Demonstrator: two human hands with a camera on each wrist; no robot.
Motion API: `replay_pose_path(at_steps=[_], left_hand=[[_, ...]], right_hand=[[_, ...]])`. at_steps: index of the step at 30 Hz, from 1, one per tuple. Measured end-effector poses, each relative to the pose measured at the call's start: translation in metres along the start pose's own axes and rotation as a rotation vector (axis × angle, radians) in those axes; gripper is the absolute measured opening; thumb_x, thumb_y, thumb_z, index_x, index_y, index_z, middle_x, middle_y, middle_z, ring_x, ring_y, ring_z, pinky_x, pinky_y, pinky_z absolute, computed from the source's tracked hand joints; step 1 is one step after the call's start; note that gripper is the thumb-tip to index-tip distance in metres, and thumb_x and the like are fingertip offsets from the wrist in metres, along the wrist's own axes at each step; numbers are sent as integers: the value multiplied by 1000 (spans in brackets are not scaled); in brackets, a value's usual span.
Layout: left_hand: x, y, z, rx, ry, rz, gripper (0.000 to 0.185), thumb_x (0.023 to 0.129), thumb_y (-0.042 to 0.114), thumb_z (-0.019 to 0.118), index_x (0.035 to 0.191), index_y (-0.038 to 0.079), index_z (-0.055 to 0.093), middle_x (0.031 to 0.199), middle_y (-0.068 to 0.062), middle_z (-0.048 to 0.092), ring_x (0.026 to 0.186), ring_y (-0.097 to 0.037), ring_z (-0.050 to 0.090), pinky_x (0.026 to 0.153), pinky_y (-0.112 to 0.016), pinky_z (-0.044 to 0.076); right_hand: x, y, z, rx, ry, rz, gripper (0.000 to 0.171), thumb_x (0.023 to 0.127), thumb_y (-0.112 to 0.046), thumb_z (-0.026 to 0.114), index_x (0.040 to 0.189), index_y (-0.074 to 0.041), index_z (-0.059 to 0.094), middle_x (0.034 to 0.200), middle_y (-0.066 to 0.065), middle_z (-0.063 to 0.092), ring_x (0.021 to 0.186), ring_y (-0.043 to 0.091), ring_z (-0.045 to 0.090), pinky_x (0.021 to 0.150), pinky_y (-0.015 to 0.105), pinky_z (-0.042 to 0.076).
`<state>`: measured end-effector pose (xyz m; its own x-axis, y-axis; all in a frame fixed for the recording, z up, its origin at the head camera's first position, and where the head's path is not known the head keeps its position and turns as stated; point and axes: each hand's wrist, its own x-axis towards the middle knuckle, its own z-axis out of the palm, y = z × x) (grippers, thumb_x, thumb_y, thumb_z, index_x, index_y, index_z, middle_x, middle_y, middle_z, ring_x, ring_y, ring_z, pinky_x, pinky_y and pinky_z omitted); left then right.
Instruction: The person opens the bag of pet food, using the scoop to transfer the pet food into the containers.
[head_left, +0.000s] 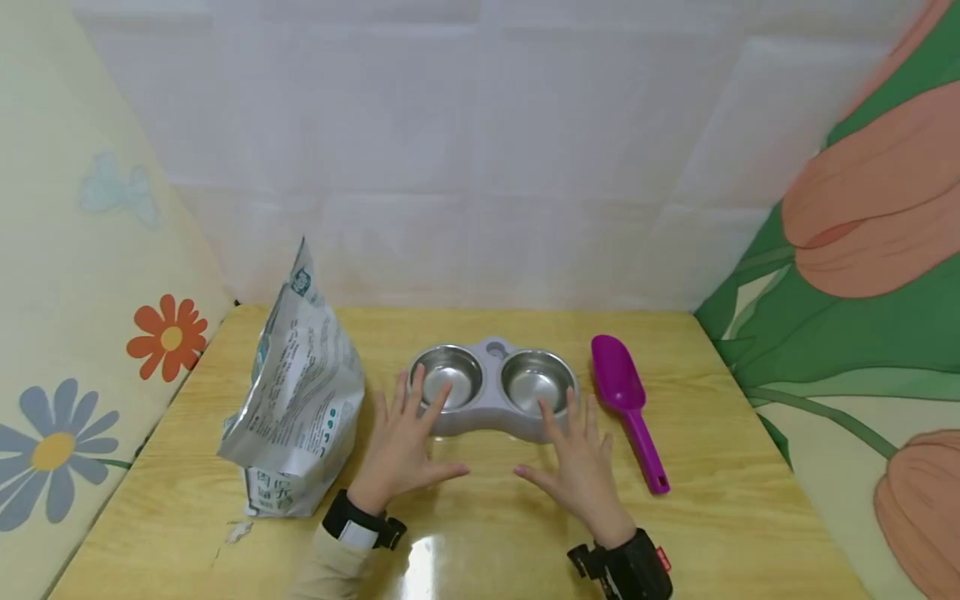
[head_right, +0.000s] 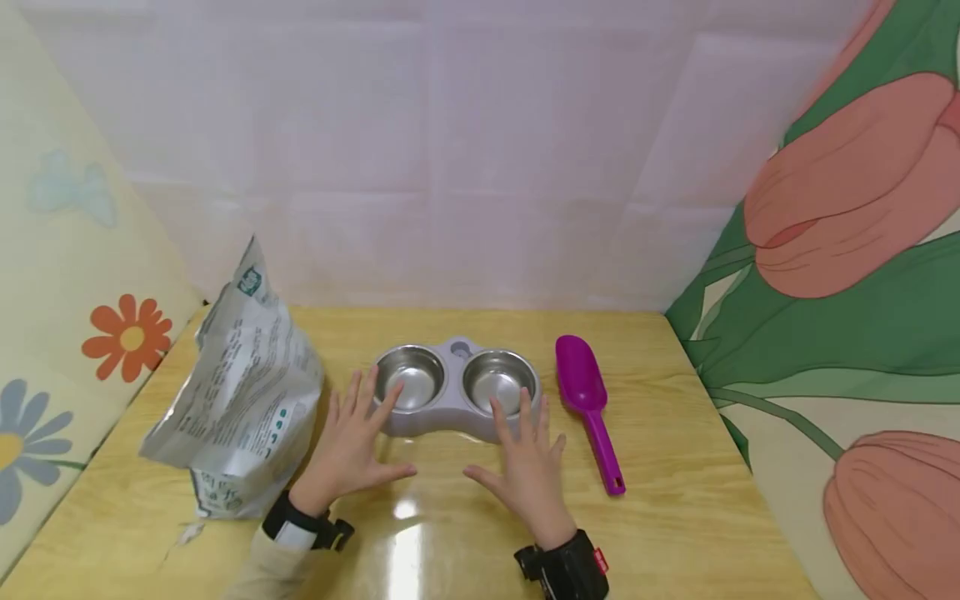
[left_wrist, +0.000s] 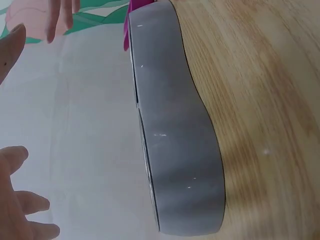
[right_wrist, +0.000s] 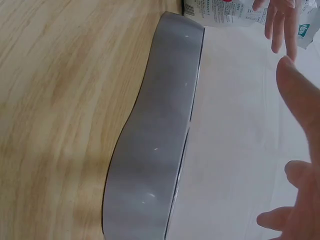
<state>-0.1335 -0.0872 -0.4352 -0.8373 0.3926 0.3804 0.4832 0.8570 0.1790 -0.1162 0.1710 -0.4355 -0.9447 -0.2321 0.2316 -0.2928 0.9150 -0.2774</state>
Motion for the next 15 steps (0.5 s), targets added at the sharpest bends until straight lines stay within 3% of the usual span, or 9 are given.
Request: replay_pose_path(at_steps=[5, 8, 12, 15], left_hand=[[-2, 2, -4, -23, -14, 11, 109, 62, 74, 60, 147, 23, 14, 148, -23, 7, 134, -41, 2, 95, -68, 14], [-2, 4, -8, -30, -1, 56, 104, 65, 70, 61, 145, 19, 21, 148, -20, 15, 134, -39, 13, 97, -63, 20], [1, 5, -17, -78, 129, 199, 75, 73, 50, 68, 129, 5, 49, 128, -18, 50, 113, -32, 50, 90, -46, 41], [3, 6, -32, -156, 252, 298, 49, 79, 36, 68, 112, 1, 61, 106, -14, 63, 92, -26, 62, 77, -36, 49]], right_hand=[[0, -2, -4, 12, -18, -14, 100, 68, -55, 70, 146, -25, 16, 147, 24, 5, 131, 49, 0, 85, 74, 17], [1, -5, -7, 25, -18, -34, 97, 69, -53, 70, 146, -22, 19, 147, 25, 9, 132, 48, 0, 87, 72, 18], [4, -9, -9, 18, 12, -74, 93, 69, -50, 71, 143, -13, 28, 144, 27, 18, 129, 51, 10, 88, 69, 24], [5, -11, -11, 19, 21, -97, 90, 70, -48, 71, 141, -9, 31, 141, 28, 24, 127, 52, 17, 89, 67, 27]])
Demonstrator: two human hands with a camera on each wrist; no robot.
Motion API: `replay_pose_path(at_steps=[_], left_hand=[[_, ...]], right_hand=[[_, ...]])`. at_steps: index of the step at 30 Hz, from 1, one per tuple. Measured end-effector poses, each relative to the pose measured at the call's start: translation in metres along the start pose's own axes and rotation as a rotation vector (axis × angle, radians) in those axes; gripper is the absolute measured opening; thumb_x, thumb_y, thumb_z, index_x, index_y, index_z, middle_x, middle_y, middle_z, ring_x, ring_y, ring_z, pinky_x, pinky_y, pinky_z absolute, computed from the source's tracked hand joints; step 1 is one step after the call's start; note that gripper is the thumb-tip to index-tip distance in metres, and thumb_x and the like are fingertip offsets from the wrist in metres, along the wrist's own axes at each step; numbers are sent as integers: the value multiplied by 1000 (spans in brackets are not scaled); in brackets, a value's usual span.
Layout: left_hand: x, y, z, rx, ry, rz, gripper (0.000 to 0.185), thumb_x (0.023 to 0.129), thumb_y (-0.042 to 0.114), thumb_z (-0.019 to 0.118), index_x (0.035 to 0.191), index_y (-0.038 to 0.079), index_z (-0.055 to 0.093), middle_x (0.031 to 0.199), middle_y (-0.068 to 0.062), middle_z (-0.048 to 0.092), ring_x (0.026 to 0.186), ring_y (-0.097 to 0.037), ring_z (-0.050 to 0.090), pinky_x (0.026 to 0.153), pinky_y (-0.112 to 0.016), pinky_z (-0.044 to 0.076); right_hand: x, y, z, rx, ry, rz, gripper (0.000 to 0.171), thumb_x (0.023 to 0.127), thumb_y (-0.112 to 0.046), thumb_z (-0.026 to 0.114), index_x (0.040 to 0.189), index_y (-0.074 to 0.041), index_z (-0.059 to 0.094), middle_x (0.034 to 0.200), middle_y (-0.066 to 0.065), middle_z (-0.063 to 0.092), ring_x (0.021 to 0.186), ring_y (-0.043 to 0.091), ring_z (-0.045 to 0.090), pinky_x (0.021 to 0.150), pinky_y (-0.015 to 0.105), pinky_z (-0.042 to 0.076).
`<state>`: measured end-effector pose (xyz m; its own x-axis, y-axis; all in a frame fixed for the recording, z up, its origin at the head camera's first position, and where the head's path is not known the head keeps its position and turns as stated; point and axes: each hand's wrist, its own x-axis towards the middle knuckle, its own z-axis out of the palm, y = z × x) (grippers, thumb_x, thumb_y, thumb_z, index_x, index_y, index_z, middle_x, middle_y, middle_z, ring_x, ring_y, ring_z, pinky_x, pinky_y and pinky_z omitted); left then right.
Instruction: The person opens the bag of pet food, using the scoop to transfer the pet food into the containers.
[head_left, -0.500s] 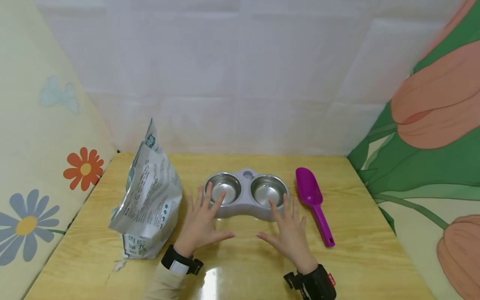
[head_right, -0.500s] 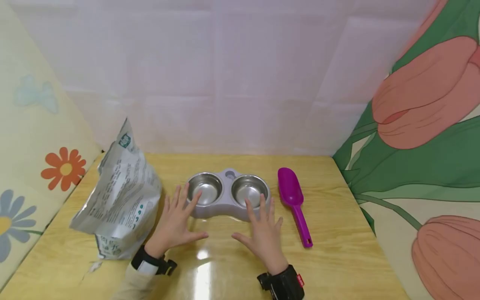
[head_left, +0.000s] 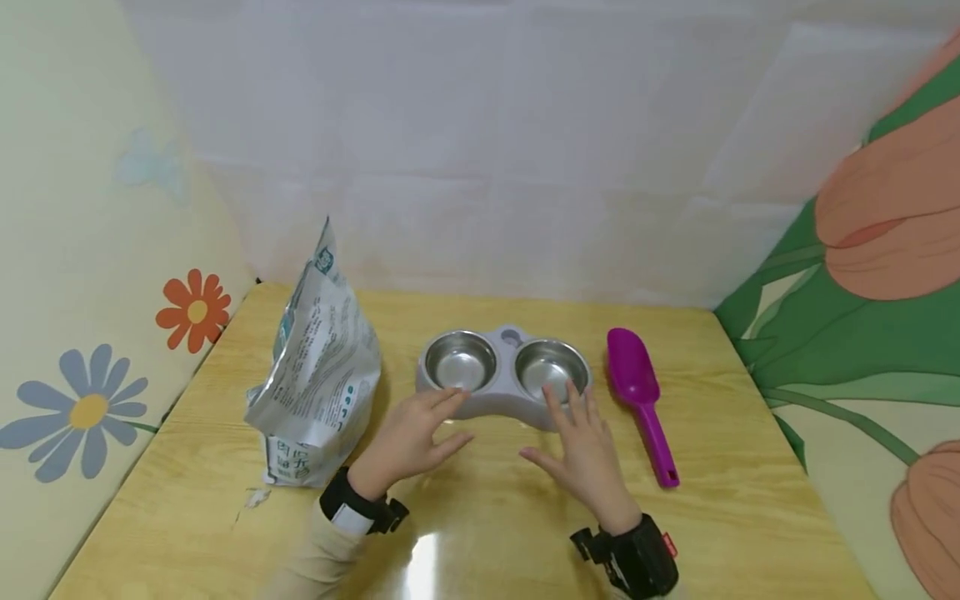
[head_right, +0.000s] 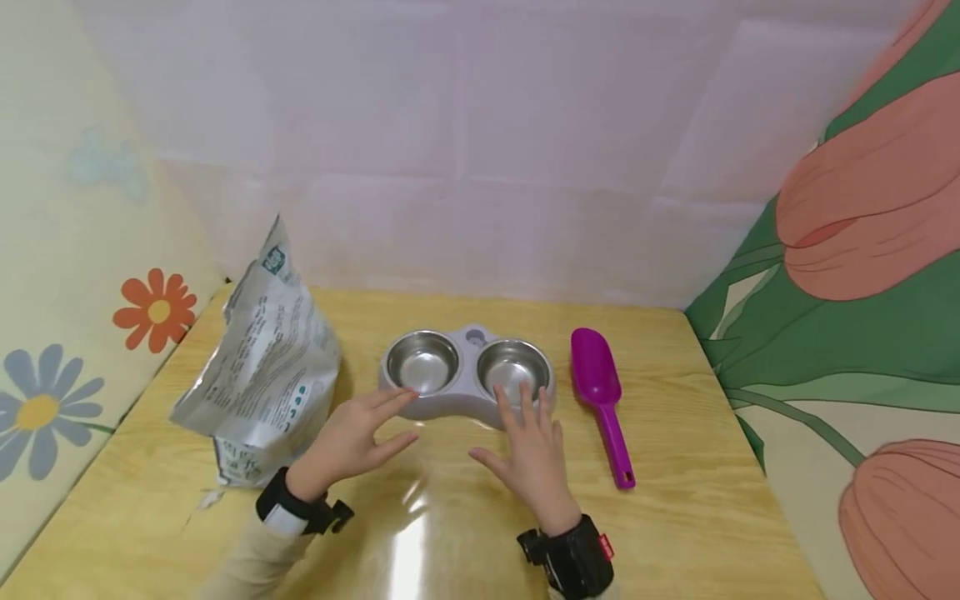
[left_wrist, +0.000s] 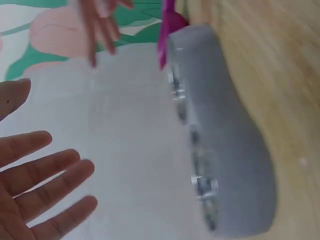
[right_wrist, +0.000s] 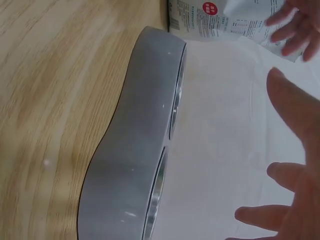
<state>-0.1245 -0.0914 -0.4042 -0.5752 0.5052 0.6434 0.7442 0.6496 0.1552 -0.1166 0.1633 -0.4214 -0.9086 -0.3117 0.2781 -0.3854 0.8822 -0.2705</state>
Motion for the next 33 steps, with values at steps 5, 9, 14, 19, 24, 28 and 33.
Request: replay_pose_path(at_steps=[5, 9, 14, 19, 24, 28, 33], left_hand=[[10, 9, -43, -160, 191, 92, 35, 92, 31, 52, 102, -2, 63, 92, -12, 66, 82, -23, 64, 70, -30, 51], [14, 23, -84, -203, 350, 161, 31, 93, 23, 51, 93, -5, 64, 84, -13, 66, 72, -21, 63, 64, -26, 51], [9, 29, -127, -107, 483, 163, 31, 92, 21, 53, 80, -5, 65, 75, -11, 64, 62, -19, 59, 59, -25, 49], [-6, 16, -160, -24, 508, 38, 39, 91, 28, 54, 74, -5, 66, 70, -11, 63, 57, -16, 54, 57, -17, 46], [-24, -7, -182, 30, 445, -127, 46, 90, 37, 53, 77, -5, 67, 70, -11, 63, 58, -7, 48, 57, -12, 39], [-38, -26, -187, -29, 333, -277, 26, 88, 20, 59, 82, -4, 66, 72, -5, 61, 63, 1, 45, 57, -9, 38], [-43, -40, -179, -165, 202, -402, 18, 74, -11, 64, 89, -1, 65, 74, 6, 60, 61, 1, 50, 54, -11, 41]], right_hand=[[4, -1, 1, 47, 7, -17, 82, 74, -43, 71, 137, -4, 37, 135, 29, 35, 124, 48, 29, 91, 62, 30], [6, -3, 4, 82, 27, -53, 72, 75, -39, 71, 130, 0, 46, 129, 28, 43, 119, 46, 39, 89, 58, 36], [12, -9, 6, 93, 39, -99, 65, 75, -37, 72, 124, 1, 52, 125, 27, 48, 114, 44, 44, 91, 55, 36], [19, -20, 7, 126, 16, -125, 61, 76, -37, 70, 121, 1, 54, 123, 27, 50, 113, 44, 46, 93, 54, 35], [28, -35, 6, 150, 3, -171, 57, 78, -37, 68, 118, 3, 56, 120, 24, 53, 111, 40, 49, 93, 51, 36], [43, -59, 0, 251, -3, -260, 48, 81, -33, 66, 113, 2, 60, 113, 17, 60, 105, 32, 56, 90, 44, 41], [67, -103, -12, 463, -88, -413, 35, 85, -27, 62, 107, 0, 64, 103, 11, 65, 94, 22, 62, 82, 34, 47]])
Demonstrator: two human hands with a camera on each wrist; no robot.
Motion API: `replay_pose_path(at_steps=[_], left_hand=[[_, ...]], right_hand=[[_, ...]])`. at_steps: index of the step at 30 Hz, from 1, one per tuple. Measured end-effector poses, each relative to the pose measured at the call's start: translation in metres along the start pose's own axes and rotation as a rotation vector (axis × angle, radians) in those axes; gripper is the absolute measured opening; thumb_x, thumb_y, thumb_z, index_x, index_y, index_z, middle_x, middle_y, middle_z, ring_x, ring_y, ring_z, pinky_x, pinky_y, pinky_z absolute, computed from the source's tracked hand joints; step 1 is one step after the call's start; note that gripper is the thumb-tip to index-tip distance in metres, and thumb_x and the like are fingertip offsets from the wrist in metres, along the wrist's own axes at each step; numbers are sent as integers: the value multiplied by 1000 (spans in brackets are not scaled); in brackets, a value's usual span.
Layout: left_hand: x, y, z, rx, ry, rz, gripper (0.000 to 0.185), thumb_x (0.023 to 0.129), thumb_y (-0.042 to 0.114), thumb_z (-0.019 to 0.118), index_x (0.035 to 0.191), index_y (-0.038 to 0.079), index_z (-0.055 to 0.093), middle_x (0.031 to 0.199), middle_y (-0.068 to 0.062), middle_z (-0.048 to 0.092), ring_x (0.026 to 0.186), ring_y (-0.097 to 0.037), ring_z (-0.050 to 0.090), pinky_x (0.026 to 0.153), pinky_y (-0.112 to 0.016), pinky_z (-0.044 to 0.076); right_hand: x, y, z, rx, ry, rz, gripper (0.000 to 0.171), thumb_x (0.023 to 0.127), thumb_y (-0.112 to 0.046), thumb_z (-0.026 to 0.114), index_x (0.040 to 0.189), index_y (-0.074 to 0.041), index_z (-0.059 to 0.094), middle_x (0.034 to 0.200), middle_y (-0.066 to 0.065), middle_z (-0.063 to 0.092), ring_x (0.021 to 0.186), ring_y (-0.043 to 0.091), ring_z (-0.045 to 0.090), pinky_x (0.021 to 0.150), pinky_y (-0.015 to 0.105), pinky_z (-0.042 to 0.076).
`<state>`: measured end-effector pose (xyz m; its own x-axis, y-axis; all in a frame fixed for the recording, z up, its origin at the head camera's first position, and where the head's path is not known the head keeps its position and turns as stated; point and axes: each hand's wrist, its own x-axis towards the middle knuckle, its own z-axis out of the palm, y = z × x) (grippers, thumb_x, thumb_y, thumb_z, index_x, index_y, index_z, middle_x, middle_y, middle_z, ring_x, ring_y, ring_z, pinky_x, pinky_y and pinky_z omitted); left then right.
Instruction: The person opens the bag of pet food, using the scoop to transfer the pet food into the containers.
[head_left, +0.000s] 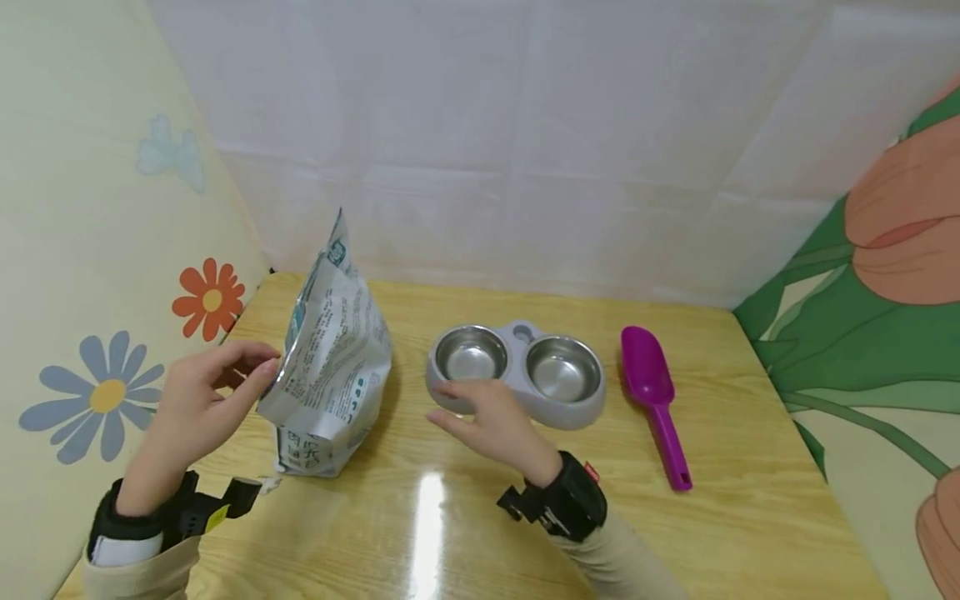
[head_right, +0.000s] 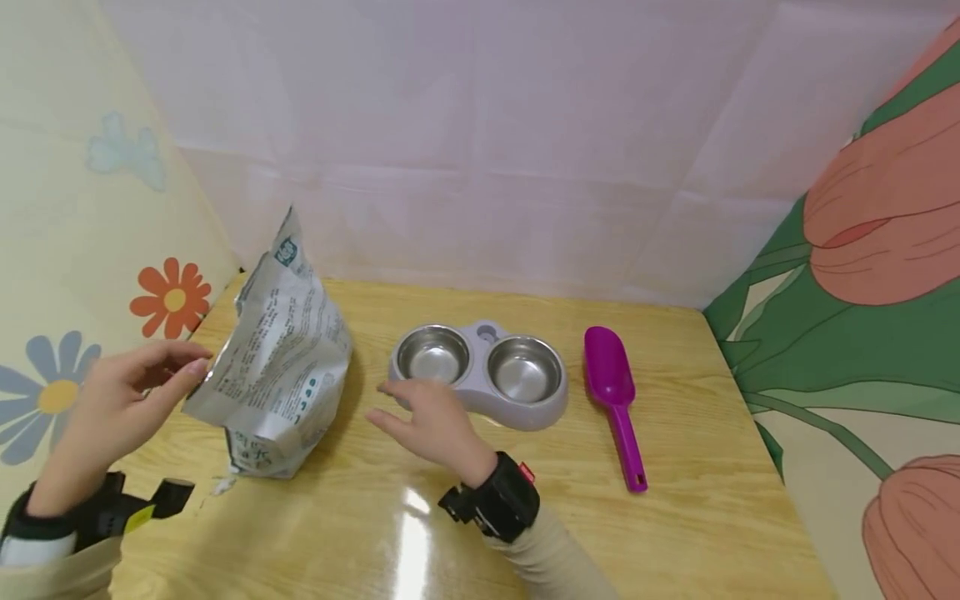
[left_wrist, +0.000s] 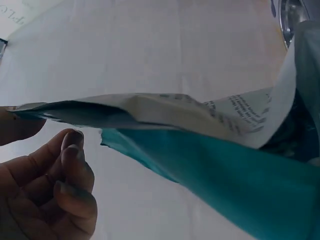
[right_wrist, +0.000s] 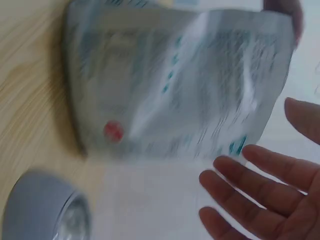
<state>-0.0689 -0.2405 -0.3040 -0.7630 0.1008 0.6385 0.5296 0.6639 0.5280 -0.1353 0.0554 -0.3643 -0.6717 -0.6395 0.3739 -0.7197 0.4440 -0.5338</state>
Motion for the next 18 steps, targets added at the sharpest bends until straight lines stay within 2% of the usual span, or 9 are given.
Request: replay_pose_path(at_steps=[3, 8, 10, 13, 18], left_hand=[[4, -4, 2, -30, -57, -7, 21, 75, -10, 63, 93, 0, 64, 73, 5, 60, 58, -2, 51, 51, -13, 42], [11, -9, 1, -71, -136, 24, 23, 78, -8, 61, 100, -1, 63, 70, 0, 62, 53, -3, 51, 50, -15, 43], [13, -11, 0, -87, -178, 30, 23, 80, -7, 61, 102, -1, 62, 71, 1, 62, 53, -3, 52, 50, -15, 44], [17, -14, -4, -97, -234, 37, 22, 82, -6, 59, 104, -2, 61, 74, 0, 63, 56, -3, 55, 52, -16, 46], [21, -18, -12, -92, -323, 74, 24, 81, -7, 59, 105, -3, 59, 80, -5, 65, 63, -3, 59, 54, -16, 47]], right_hand=[[27, -23, 4, 145, -59, -63, 30, 86, -23, 62, 105, 0, 65, 98, 10, 67, 86, 16, 63, 76, 26, 48], [73, -58, 14, 366, -141, -81, 21, 88, -20, 60, 98, -3, 67, 86, 4, 68, 72, 3, 59, 66, 17, 47], [87, -68, 20, 395, -165, -58, 20, 89, -22, 58, 93, -6, 69, 79, -1, 66, 66, 0, 55, 61, 16, 46], [102, -77, 28, 380, -178, -21, 22, 90, -26, 56, 87, -8, 69, 69, -6, 62, 59, 0, 53, 55, 16, 44], [110, -86, 38, 403, -156, 61, 24, 90, -25, 56, 78, -9, 68, 62, -8, 58, 56, 1, 52, 53, 15, 43]])
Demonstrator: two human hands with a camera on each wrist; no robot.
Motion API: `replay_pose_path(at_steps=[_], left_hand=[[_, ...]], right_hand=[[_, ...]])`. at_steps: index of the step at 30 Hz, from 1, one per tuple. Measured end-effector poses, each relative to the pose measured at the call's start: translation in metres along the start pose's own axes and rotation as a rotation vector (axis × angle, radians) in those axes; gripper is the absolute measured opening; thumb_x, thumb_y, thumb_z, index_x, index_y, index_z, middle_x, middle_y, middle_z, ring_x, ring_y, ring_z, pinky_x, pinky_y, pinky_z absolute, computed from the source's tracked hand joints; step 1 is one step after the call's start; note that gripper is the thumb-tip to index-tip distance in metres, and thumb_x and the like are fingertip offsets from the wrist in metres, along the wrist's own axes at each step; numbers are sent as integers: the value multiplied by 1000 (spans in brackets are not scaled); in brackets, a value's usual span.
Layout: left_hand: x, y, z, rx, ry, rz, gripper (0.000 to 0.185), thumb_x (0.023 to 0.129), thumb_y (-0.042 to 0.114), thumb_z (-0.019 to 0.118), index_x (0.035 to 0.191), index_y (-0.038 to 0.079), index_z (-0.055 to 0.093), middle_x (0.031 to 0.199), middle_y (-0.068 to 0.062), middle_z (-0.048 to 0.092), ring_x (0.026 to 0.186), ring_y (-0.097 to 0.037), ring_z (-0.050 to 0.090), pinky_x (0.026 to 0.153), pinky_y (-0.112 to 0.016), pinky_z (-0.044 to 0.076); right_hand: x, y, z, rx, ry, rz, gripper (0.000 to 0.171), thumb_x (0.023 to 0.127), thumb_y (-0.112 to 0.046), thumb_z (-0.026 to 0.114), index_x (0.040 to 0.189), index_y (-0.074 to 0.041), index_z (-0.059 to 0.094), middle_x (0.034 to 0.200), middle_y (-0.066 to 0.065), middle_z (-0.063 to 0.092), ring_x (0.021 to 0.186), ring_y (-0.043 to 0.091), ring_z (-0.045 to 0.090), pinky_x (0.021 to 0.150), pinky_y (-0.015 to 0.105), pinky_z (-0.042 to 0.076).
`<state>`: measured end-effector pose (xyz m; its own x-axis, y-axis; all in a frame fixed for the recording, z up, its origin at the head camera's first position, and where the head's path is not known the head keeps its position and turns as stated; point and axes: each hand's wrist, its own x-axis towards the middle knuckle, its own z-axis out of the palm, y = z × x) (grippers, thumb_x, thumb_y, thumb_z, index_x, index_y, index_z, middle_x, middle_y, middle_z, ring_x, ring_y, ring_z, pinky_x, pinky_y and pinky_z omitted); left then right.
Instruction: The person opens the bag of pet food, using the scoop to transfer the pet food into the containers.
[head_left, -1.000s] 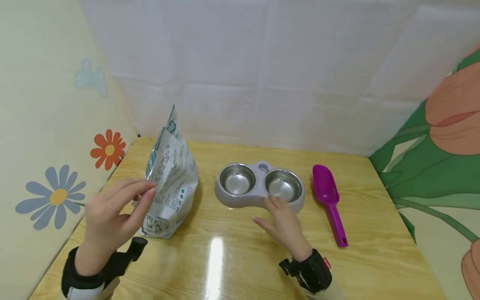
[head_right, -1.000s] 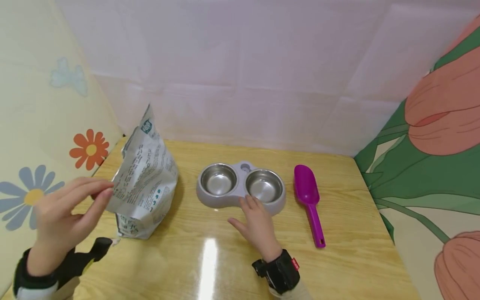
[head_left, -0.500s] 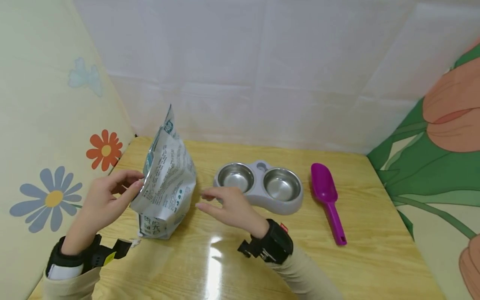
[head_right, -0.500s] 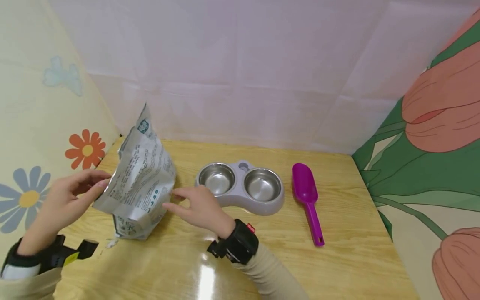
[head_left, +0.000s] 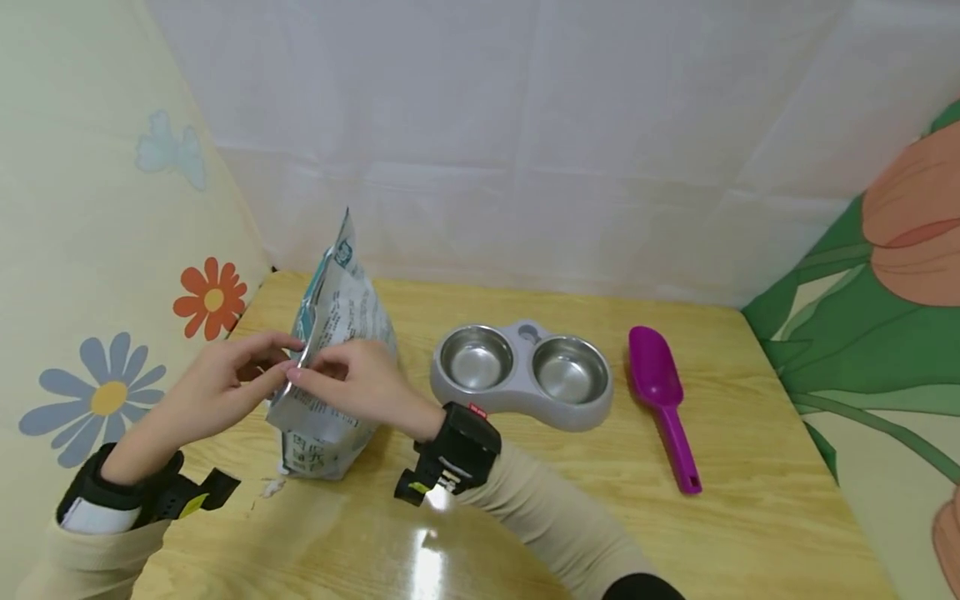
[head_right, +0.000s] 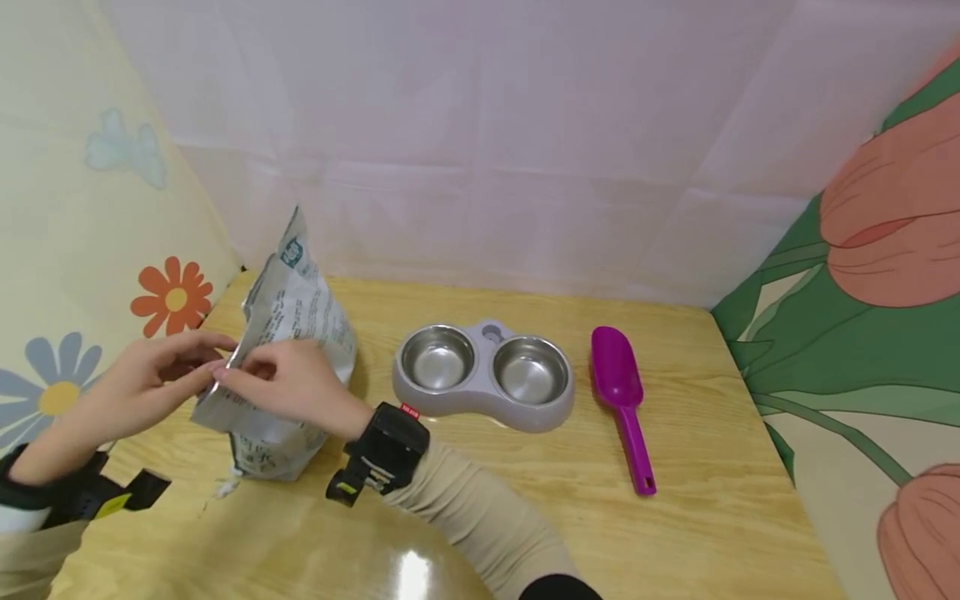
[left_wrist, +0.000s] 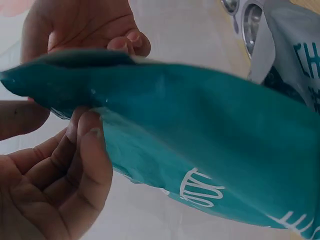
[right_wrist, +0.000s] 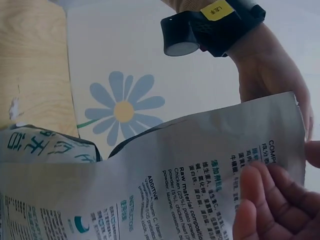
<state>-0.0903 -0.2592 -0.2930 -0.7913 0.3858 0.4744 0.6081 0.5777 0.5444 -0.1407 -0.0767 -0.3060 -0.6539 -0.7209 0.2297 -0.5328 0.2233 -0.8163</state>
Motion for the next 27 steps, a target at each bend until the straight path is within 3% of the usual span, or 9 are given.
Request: replay_pose_path(at_steps=[4, 9, 14, 19, 27], left_hand=[[1, 1, -6, 24, -68, -2, 30, 77, -10, 62, 106, -5, 60, 78, -4, 66, 63, -2, 59, 52, -17, 47], [1, 4, -6, 27, -115, -70, 31, 75, -9, 64, 106, -10, 60, 71, 2, 65, 54, 0, 54, 46, -19, 43], [3, 9, 2, 119, -44, -29, 27, 70, -8, 66, 97, -8, 65, 57, 15, 52, 43, 4, 37, 41, -16, 33], [5, 12, 10, 226, 38, 22, 23, 66, -6, 64, 89, -6, 67, 49, 19, 39, 41, 7, 29, 38, -14, 27], [7, 15, 15, 297, 114, -59, 16, 66, -6, 61, 81, -3, 68, 46, 16, 33, 37, 6, 23, 35, -16, 22]], right_hand=[[1, -3, 3, 51, 19, 3, 22, 89, -21, 57, 73, -8, 65, 59, -5, 55, 53, 2, 48, 51, 15, 39], [1, -6, 6, 59, 52, -32, 17, 84, -10, 56, 67, -7, 59, 58, -5, 49, 50, 3, 42, 47, 14, 34], [0, -7, 6, 32, 74, -53, 21, 80, -5, 56, 60, -8, 51, 52, -4, 43, 44, 3, 37, 43, 13, 31], [-1, -7, 3, -61, 93, -27, 24, 76, -6, 57, 55, -11, 47, 47, -6, 40, 41, 2, 36, 42, 13, 30], [-2, -6, -4, -168, 117, -38, 29, 73, -8, 58, 52, -13, 39, 46, -7, 34, 40, 1, 32, 41, 13, 24]])
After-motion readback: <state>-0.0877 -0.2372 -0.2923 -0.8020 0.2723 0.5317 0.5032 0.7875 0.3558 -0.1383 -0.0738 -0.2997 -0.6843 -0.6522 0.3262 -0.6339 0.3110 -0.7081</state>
